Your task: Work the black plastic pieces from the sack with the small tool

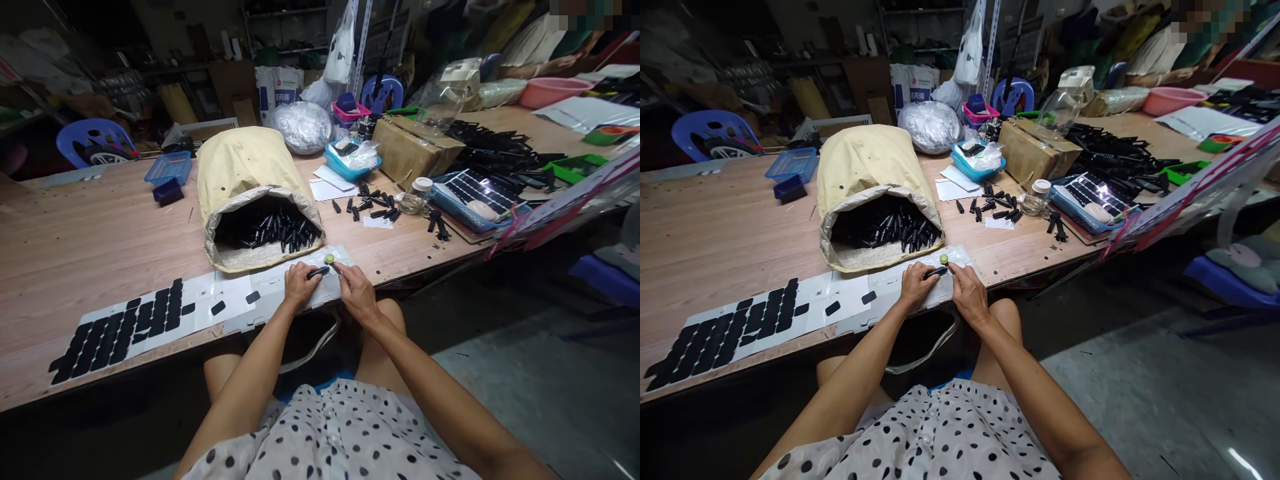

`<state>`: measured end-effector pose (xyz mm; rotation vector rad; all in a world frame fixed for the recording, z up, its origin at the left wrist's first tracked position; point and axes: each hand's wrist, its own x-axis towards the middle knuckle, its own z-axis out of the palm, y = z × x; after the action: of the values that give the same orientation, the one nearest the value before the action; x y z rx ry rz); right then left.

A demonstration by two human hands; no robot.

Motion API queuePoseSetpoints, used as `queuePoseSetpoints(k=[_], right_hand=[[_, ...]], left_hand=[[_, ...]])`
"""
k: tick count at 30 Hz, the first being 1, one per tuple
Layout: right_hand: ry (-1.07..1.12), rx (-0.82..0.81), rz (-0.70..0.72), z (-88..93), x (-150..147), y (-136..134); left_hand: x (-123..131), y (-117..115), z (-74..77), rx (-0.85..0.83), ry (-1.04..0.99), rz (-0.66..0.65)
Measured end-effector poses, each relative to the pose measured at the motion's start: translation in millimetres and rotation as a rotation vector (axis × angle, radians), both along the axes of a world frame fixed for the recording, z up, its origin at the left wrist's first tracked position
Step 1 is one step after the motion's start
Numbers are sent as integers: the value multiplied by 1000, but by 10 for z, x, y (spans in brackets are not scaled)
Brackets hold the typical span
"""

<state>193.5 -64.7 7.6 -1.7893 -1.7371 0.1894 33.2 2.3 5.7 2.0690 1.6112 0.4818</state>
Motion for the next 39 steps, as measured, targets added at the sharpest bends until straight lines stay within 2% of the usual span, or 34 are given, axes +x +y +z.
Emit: queuePoseSetpoints(k=[3,6,8,13,16,18,21,24,30,39], right_hand=[[-13,-63,-11,27,-22,12],[-18,-9,-7,39,-53,9],[-13,25,15,22,-90,-8],[-11,-40,39,-61,-113,7],[-22,-13,-28,-22,37,169],[-55,-18,-129,33,194,343],[-142,-112,-273,70,414,601],[-222,-205,-350,7,504,739],[-335,-188,-391,-161,403,712],[-403,-190,-393,-198,388,744]], left_hand=[[13,2,5,-1,6,9],[21,4,-4,7,0,7],[23,4,-14,10,-2,7],[20,-2,-27,8,-8,11],[21,-7,-22,4,-19,8],[22,-11,-17,6,-26,3],[24,-15,-12,8,-23,8],[25,-17,-12,4,-13,13],[19,-48,-16,11,-5,9],[-21,-20,-47,102,-115,-30]])
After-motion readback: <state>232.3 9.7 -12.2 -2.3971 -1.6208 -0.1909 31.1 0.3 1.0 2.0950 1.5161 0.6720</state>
